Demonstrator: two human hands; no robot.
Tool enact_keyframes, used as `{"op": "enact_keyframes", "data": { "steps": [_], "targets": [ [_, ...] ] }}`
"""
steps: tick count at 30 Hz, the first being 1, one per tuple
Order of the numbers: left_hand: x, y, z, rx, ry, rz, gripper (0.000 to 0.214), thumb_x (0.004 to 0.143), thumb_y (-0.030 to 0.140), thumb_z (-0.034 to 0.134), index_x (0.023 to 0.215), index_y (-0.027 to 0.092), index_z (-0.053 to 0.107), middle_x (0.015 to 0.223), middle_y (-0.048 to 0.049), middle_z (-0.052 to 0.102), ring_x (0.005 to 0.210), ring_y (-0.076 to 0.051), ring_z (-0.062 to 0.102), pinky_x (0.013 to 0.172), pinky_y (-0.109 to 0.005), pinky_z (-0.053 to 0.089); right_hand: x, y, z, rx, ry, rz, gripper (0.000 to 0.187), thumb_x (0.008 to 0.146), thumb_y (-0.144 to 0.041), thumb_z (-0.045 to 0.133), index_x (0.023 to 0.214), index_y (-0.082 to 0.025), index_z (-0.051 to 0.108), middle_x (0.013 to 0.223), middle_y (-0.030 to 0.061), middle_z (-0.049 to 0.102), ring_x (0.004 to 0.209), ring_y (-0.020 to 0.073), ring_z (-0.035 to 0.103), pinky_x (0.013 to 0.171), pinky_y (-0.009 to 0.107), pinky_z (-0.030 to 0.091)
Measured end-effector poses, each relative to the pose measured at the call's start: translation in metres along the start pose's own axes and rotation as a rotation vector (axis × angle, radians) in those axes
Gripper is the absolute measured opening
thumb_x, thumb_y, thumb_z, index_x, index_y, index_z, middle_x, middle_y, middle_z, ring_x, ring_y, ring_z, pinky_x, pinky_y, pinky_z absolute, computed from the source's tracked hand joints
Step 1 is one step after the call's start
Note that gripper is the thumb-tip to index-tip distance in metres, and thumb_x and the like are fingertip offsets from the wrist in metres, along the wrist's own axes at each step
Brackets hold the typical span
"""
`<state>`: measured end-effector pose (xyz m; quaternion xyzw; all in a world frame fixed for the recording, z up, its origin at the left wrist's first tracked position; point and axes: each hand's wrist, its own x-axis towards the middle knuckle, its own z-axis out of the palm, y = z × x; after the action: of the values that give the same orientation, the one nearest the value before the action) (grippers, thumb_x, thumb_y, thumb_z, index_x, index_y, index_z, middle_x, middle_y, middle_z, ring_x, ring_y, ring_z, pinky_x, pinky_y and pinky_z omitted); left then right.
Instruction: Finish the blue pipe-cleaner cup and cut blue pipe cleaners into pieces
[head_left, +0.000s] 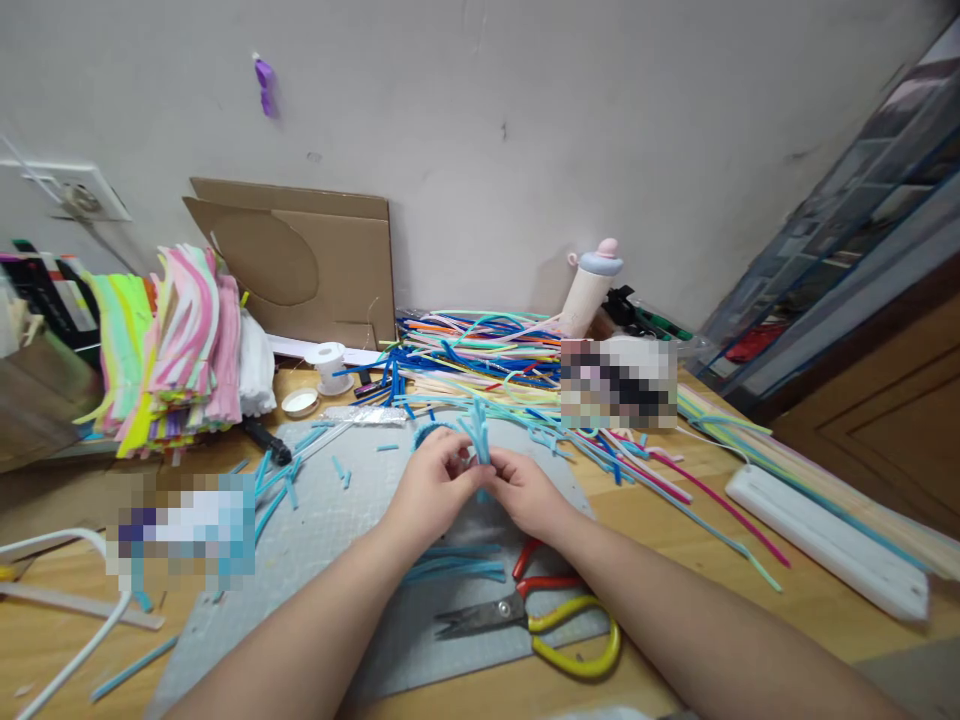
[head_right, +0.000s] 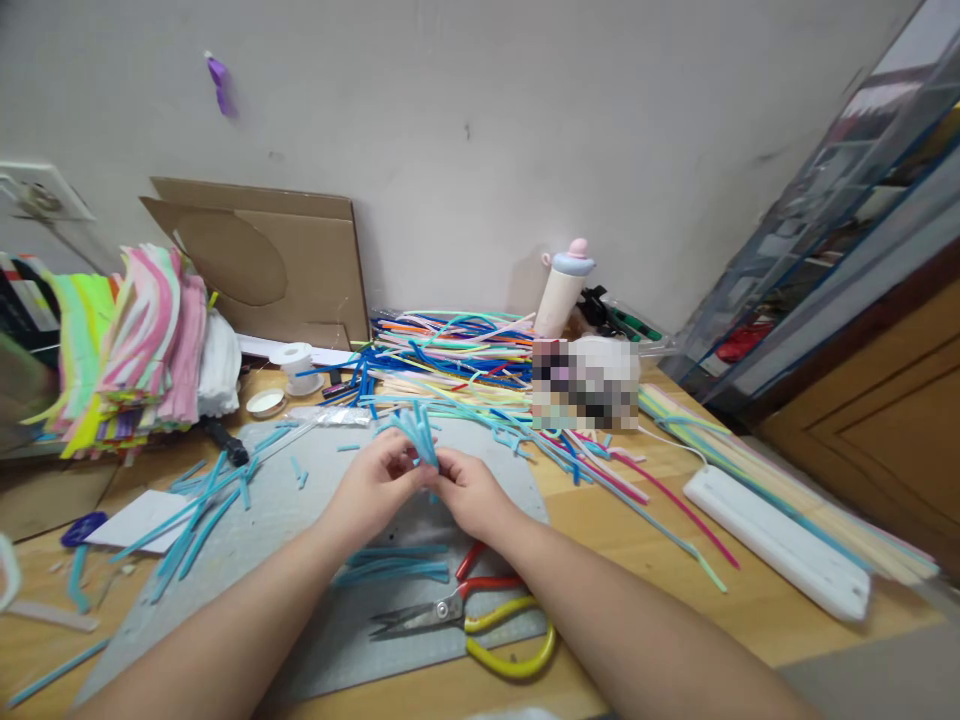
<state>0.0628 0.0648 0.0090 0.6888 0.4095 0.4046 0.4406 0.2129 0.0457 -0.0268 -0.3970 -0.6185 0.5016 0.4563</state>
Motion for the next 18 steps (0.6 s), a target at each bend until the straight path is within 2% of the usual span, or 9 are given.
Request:
{"op": "enact_keyframes", "data": {
  "steps": [3,6,9,12,18],
  "targets": [
    [-0.001,0.000,0.001,0.064,-0.028,0.047,0.011,0.072,0.029,0.067,0.079,0.022,0.072,0.075,-0.0018,0.060,0.076,-0.017,0.054,0.071,-0.029,0.042,-0.001,0.004,0.003,-0.101,-0.022,-0.025,0.024,0.084,-0.040,0.054,0.085,-0.019,0.066,0.082,0.0021,0.064,0.085,0.0194,0.057,0.079,0.033,0.044],
    [-0.001,-0.003,0.001,0.086,-0.037,0.051,0.012,0.074,0.031,0.065,0.077,0.020,0.071,0.069,-0.0018,0.061,0.070,-0.017,0.055,0.069,-0.029,0.042,-0.001,0.004,0.001,-0.206,-0.003,-0.060,0.016,0.082,-0.032,0.057,0.079,-0.020,0.067,0.084,0.0019,0.062,0.087,0.0192,0.055,0.080,0.031,0.042],
    [0.000,-0.007,0.001,0.077,-0.042,0.040,0.012,0.074,0.031,0.065,0.075,0.019,0.070,0.068,-0.0017,0.062,0.068,-0.017,0.056,0.065,-0.029,0.043,0.000,0.002,-0.002,-0.291,0.009,-0.078,0.014,0.080,-0.029,0.060,0.072,-0.019,0.066,0.077,0.0012,0.058,0.079,0.0176,0.053,0.074,0.029,0.041],
    [-0.001,-0.007,0.001,0.060,-0.053,0.033,0.011,0.074,0.029,0.065,0.076,0.019,0.069,0.071,-0.0024,0.064,0.070,-0.018,0.057,0.065,-0.029,0.044,-0.001,-0.002,-0.004,-0.337,-0.025,-0.068,0.013,0.081,-0.026,0.058,0.074,-0.018,0.065,0.071,0.0000,0.060,0.070,0.0160,0.054,0.067,0.027,0.041],
    [-0.001,-0.006,0.000,0.033,-0.069,0.016,0.014,0.076,0.030,0.062,0.079,0.018,0.069,0.074,-0.0028,0.066,0.071,-0.017,0.059,0.065,-0.028,0.045,-0.004,-0.012,-0.004,-0.405,-0.080,-0.091,0.014,0.085,-0.025,0.054,0.083,-0.018,0.065,0.081,0.0027,0.064,0.076,0.0173,0.058,0.069,0.027,0.043]
  ]
}}
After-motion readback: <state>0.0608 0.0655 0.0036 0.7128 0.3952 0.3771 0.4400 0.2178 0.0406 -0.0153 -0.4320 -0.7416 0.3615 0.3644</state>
